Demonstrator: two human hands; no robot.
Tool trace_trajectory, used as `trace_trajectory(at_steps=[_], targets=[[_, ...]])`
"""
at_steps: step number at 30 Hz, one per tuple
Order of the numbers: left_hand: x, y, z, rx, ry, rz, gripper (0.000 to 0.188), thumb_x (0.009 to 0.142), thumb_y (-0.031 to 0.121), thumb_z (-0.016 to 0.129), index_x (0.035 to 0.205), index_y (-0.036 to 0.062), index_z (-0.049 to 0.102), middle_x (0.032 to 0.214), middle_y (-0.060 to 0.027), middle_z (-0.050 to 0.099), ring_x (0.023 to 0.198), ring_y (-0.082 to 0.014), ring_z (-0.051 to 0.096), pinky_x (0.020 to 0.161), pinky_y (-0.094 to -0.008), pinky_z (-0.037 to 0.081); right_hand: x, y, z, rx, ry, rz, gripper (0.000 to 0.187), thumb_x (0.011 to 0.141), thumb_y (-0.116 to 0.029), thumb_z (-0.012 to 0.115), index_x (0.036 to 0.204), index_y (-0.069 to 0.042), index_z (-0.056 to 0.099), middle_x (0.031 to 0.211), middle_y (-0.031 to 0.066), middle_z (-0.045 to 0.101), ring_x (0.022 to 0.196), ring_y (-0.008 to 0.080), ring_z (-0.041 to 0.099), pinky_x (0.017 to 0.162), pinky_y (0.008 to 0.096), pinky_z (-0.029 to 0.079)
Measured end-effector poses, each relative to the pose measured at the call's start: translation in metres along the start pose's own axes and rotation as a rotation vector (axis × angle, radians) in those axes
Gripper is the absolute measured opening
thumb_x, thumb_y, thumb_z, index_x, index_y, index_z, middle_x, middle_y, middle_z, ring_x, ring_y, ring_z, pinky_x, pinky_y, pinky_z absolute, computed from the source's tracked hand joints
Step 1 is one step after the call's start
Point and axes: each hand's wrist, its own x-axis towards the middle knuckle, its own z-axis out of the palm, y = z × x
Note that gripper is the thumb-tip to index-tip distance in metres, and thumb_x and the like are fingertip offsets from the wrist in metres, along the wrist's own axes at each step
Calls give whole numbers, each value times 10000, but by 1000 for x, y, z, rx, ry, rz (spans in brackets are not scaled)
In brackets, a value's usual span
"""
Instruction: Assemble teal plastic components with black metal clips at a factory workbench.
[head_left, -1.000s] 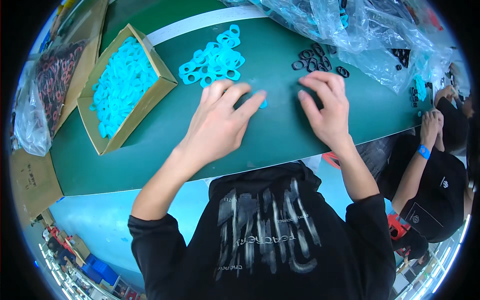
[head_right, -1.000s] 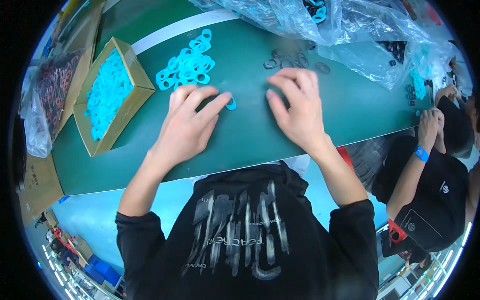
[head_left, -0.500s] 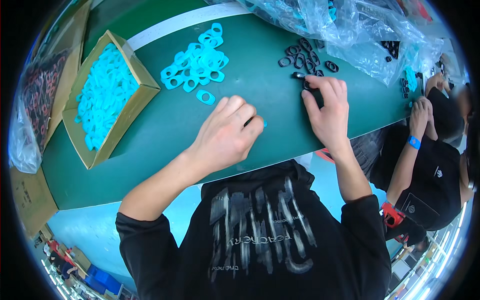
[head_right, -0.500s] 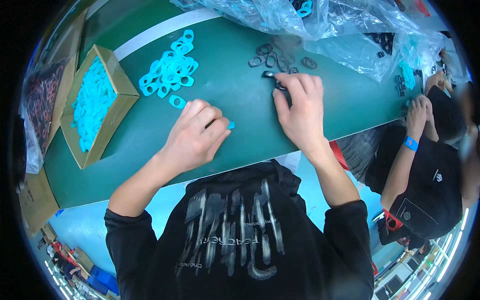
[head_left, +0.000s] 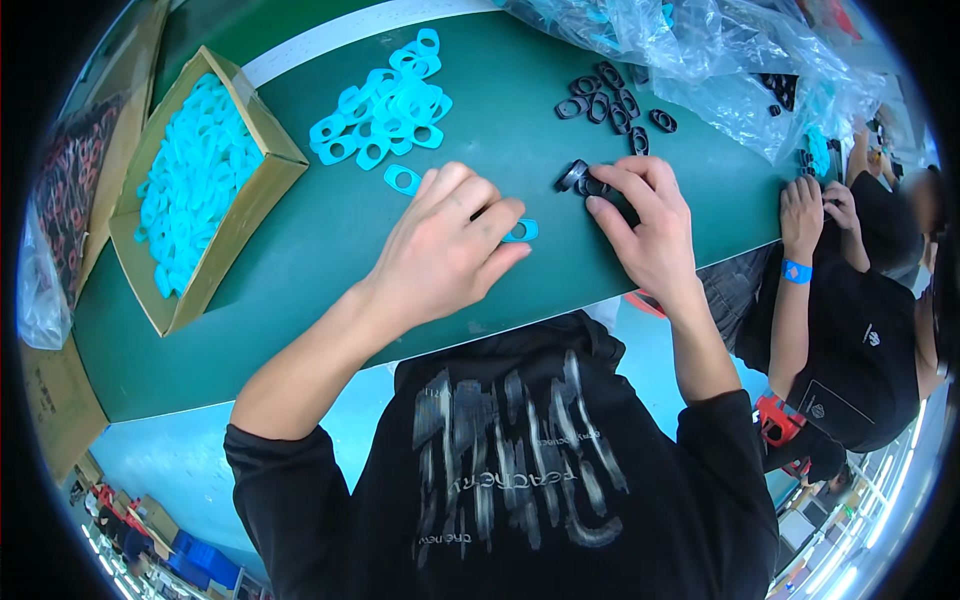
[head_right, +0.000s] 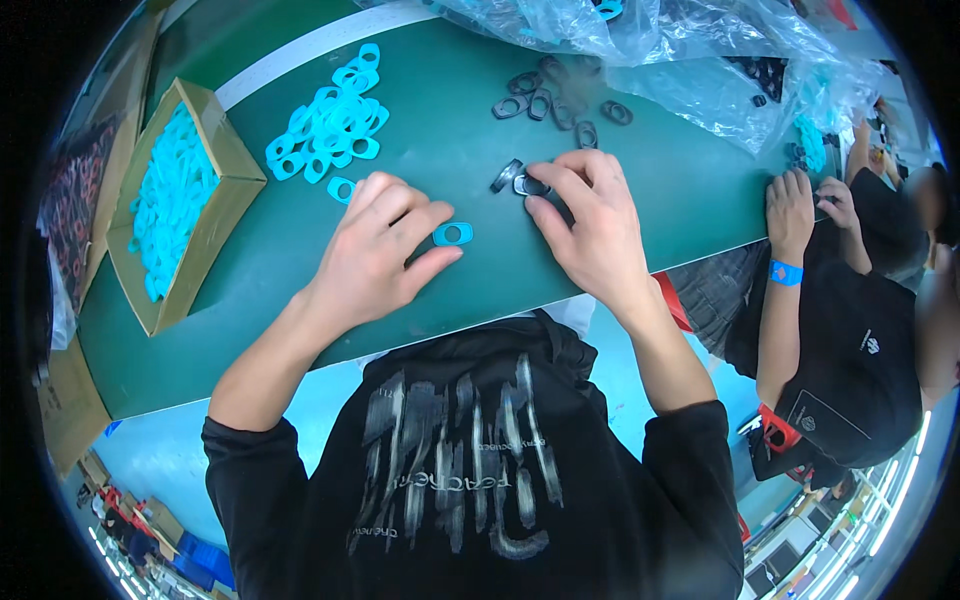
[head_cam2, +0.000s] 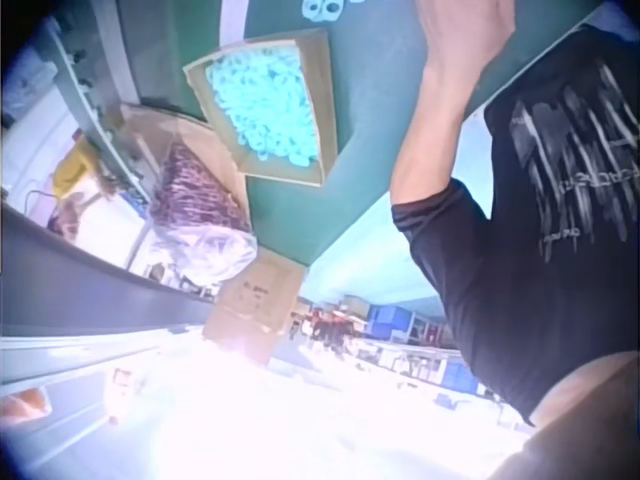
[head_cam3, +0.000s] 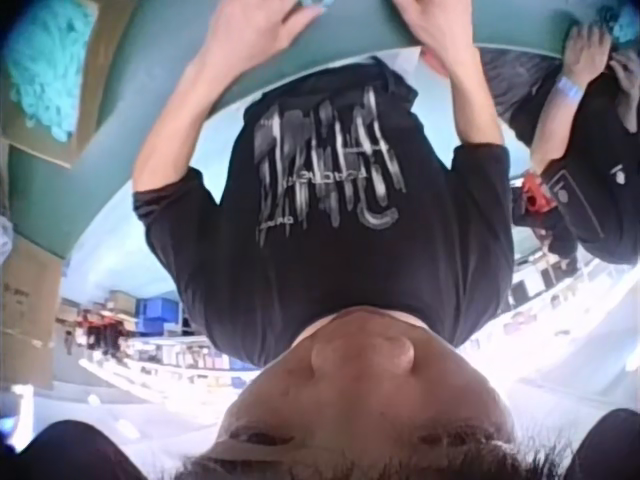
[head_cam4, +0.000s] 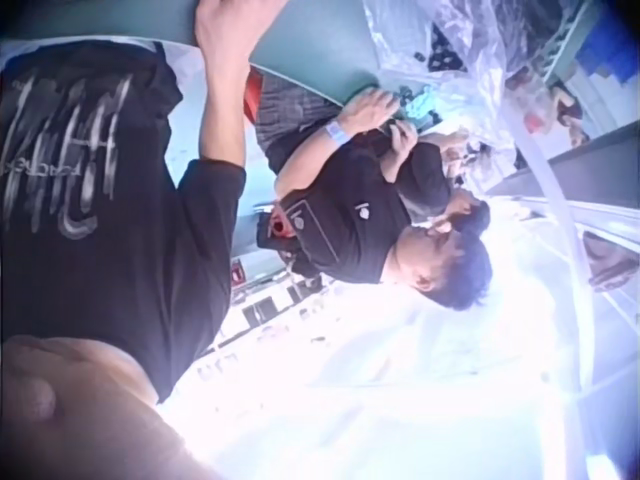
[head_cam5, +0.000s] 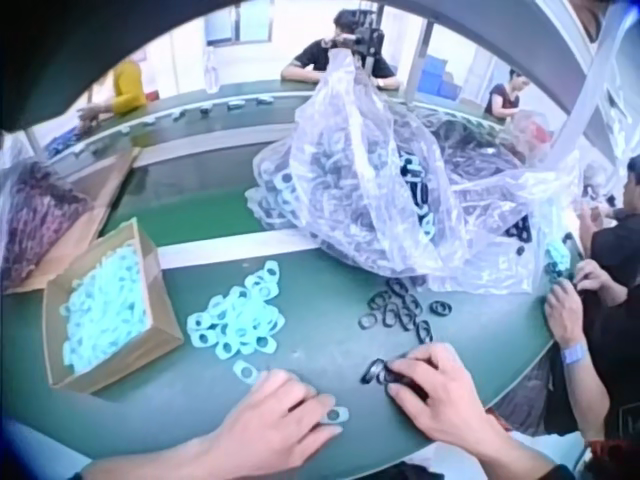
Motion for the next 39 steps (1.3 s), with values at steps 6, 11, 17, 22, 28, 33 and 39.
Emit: trace_trajectory(at_steps=[6, 11, 17, 22, 28, 33, 39], targets=[[33, 0, 15, 55, 71, 9, 353, 773, 147, 824, 1068, 17, 682, 940, -94, 610, 893, -294, 568, 811, -400, 471, -2, -10, 1, -20, -69, 7, 245, 805, -80, 784, 1025, -12, 700, 982, 117, 618, 958, 306, 616, 825, 400, 521], [68, -16, 34, 82, -75, 54, 211, 803, 93, 768, 985, 33, 681, 918, -102, 602, 899, -309, 576, 818, -404, 486, -8, -11, 0, 25, -59, 38, 225, 796, -79, 777, 1003, -24, 709, 958, 121, 607, 955, 318, 597, 834, 425, 505], [30, -14, -20, 128, 0, 33, 134, 761, -24, 719, 872, 42, 684, 906, -99, 560, 897, -290, 548, 801, -392, 467, -19, -3, -8, 53, -55, 69, 247, 787, -79, 782, 1022, -31, 722, 969, 113, 602, 941, 311, 584, 828, 411, 496], [-27, 10, -30, 132, -30, -124, 227, 725, -51, 757, 931, 30, 705, 1008, -96, 579, 940, -295, 553, 808, -390, 471, -5, -7, -2, 30, -100, -95, 245, 791, -91, 800, 1008, -16, 715, 982, 111, 610, 927, 276, 597, 817, 358, 503], [-48, 6, -27, 187, 102, -152, 291, 724, -44, 779, 1003, 20, 720, 1027, -106, 621, 923, -305, 582, 798, -399, 485, 6, -13, -10, -153, -340, -1, 316, 764, -180, 854, 963, -10, 678, 933, 106, 602, 871, 258, 597, 798, 359, 508], [-43, 9, -26, 117, 152, -233, 330, 752, -30, 766, 1070, 31, 706, 970, -83, 618, 895, -278, 574, 778, -390, 466, 22, -13, -18, 74, -316, -24, 434, 761, -159, 843, 1146, -44, 678, 1000, 98, 578, 847, 242, 584, 771, 342, 508], [-45, 12, -30, 133, 67, -269, 347, 758, 1, 778, 1092, 45, 693, 920, -85, 592, 900, -284, 552, 802, -393, 463, 39, -5, -16, 34, -488, -296, 373, 775, -104, 808, 1111, -36, 662, 935, 99, 577, 811, 268, 603, 721, 378, 506]])
